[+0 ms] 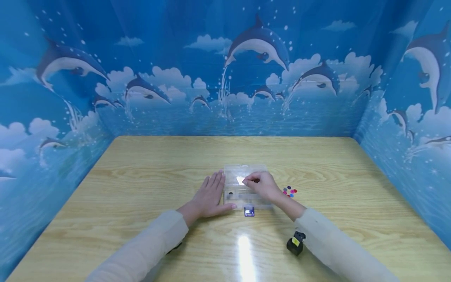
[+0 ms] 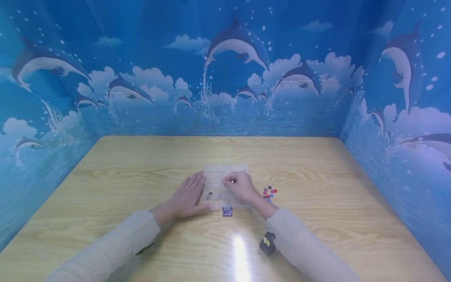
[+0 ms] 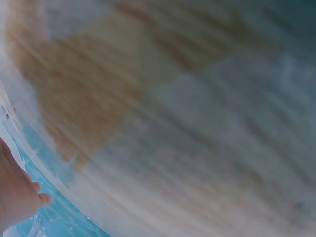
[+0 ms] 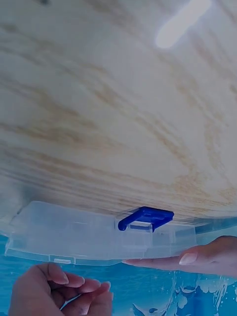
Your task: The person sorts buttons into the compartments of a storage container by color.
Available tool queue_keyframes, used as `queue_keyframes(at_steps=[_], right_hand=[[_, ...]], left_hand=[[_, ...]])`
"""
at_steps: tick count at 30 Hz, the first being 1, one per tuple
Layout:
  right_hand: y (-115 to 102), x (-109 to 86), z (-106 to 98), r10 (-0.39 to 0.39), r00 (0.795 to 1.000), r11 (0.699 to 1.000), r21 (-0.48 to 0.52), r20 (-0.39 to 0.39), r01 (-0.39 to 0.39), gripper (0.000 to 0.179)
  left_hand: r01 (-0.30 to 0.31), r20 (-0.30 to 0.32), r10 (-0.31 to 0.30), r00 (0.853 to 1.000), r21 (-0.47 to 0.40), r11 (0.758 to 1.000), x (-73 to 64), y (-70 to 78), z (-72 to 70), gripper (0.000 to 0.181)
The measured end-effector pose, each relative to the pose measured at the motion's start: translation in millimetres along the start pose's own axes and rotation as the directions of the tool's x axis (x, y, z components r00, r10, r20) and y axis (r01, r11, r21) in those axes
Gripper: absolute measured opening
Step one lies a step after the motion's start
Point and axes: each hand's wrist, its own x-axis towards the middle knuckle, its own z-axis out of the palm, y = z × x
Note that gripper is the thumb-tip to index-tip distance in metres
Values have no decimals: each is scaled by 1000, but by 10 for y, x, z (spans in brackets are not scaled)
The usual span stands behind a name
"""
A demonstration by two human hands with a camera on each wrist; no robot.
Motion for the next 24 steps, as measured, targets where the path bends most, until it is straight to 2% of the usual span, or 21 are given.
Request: queue_keyframes(at_steps=[4, 9, 15, 24], right_hand=[[40, -7, -53, -35, 999, 998, 43, -32, 37, 18], [96, -29, -114, -65, 997, 997, 34, -47, 67, 18], [127, -78, -177, -104, 994, 994, 31, -32, 105, 21], [153, -123, -311, -111, 994, 994, 15, -23, 111, 24]], left_hand=[[-7, -10, 7, 1000, 7, 1000, 6, -5, 5, 98], [-6, -10, 6, 1000, -2, 1000, 4, -8, 9, 98], [-6, -9, 6, 1000, -7, 1000, 0, -5, 5, 97], [-13, -7, 13, 1000, -3, 1000, -6, -7, -3, 98]])
